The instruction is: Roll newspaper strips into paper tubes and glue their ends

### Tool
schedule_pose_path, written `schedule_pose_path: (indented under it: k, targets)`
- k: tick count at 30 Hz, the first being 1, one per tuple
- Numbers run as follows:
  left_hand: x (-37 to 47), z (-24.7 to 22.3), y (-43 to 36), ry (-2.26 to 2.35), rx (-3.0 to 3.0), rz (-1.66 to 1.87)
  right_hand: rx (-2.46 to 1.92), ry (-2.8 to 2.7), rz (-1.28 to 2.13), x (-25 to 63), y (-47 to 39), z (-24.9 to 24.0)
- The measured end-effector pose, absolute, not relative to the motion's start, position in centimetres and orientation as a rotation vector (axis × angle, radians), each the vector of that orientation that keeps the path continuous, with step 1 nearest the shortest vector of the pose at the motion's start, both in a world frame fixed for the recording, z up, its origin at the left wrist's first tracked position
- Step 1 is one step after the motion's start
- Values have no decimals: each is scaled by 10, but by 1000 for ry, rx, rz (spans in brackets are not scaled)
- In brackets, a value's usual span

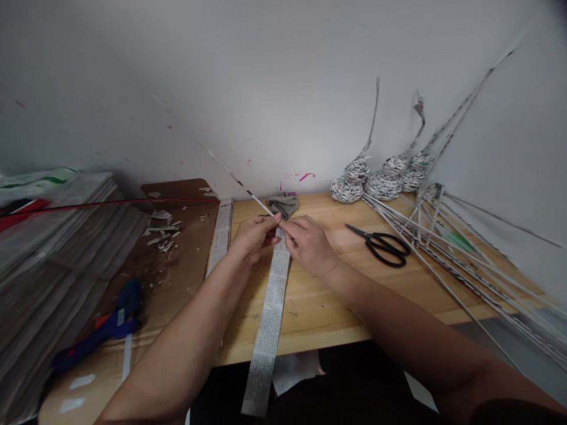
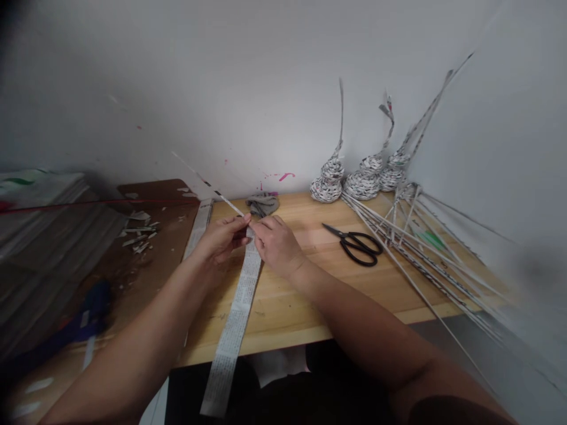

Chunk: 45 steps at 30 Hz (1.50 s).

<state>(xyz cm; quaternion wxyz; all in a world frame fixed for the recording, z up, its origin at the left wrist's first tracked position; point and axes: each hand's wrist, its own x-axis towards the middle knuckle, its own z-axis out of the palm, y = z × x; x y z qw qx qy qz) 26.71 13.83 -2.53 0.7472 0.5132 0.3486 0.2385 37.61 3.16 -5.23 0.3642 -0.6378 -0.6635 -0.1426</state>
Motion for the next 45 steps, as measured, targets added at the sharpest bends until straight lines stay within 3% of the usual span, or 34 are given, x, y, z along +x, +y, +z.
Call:
schedule_pose_path:
  k: [7, 12, 24, 45]
  targets:
    - [268, -28, 139, 757, 1199, 653, -1677, -1636, -308, 375, 31, -51]
    - [265, -27, 141, 738, 1243, 610, -1652, -1464, -89, 375, 31, -53]
    - [262, -19, 146, 772, 1332, 582, -1473, -838, 990, 388, 40, -40]
    - [261, -25, 147, 758, 1340, 411, -1418, -1047, 872, 387, 41, -60]
